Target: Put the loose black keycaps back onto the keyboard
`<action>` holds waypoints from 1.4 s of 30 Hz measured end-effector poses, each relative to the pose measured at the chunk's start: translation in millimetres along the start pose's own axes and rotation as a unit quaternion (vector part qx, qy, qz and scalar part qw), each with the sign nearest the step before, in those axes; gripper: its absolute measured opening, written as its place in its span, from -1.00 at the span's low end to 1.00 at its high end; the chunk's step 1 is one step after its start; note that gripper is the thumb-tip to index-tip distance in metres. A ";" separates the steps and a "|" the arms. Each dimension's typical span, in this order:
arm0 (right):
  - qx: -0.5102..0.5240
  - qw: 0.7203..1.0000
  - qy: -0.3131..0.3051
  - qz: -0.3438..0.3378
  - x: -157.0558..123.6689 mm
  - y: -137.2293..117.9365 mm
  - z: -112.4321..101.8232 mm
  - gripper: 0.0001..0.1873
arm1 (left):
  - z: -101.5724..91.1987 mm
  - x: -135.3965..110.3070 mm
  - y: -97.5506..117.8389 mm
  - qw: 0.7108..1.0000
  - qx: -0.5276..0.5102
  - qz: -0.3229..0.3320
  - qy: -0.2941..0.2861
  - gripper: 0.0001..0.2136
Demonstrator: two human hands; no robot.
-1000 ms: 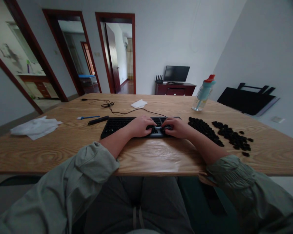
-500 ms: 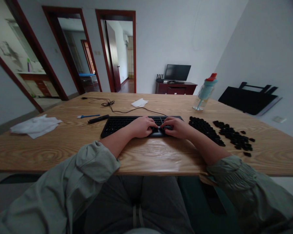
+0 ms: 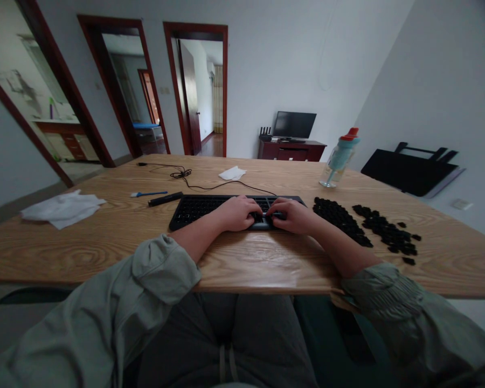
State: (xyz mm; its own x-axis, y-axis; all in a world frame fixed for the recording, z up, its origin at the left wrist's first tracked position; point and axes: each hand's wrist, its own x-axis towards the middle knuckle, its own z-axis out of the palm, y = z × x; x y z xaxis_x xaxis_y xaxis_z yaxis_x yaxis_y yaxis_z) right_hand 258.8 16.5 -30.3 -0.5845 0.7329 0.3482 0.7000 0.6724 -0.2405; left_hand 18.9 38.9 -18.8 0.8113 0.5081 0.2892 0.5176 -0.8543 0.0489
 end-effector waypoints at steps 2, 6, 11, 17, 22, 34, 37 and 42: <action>0.005 1.000 0.007 0.005 0.0 -0.1 0.6 -0.71 | 0.2 -1.7 -1.3 1.000 -0.003 -0.013 0.011 -0.65; 0.000 1.000 0.004 0.015 0.2 0.0 0.8 -0.69 | -5.3 -2.0 0.1 0.999 0.000 -0.033 0.011 -0.64; -0.001 1.000 -0.006 0.028 0.2 -2.1 -0.8 -0.72 | -35.4 -16.5 -27.7 0.992 0.003 -0.123 0.022 -0.67; 0.053 0.996 0.024 0.070 2.7 3.3 -0.1 -0.76 | -64.3 -101.4 -124.4 0.926 -0.027 -0.373 0.040 -0.74; 0.099 0.981 0.089 0.142 2.6 9.9 -5.3 -0.71 | -70.3 -160.1 -156.9 0.876 -0.101 -0.470 -0.019 -0.81; 0.268 0.953 0.090 0.110 23.5 -23.0 -2.3 -0.48 | -56.2 -51.2 -45.8 0.954 -0.133 -0.213 0.165 -0.63; 0.338 0.933 0.077 0.099 27.3 -37.4 1.2 -0.42 | -32.6 -2.8 3.5 0.962 -0.212 -0.094 0.144 -0.66; 0.350 0.912 0.151 0.152 20.8 -30.7 -4.3 -0.41 | -13.7 22.6 19.5 0.934 -0.321 -0.058 0.149 -0.60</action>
State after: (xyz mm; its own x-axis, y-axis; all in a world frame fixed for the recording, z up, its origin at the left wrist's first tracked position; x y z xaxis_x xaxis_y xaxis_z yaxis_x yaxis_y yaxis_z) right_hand 226.9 10.6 -11.8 -0.1934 0.9061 0.3762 0.3151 0.4205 -0.8508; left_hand 43.6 32.2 1.8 0.5985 0.6303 0.4944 0.2512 -0.7337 0.6313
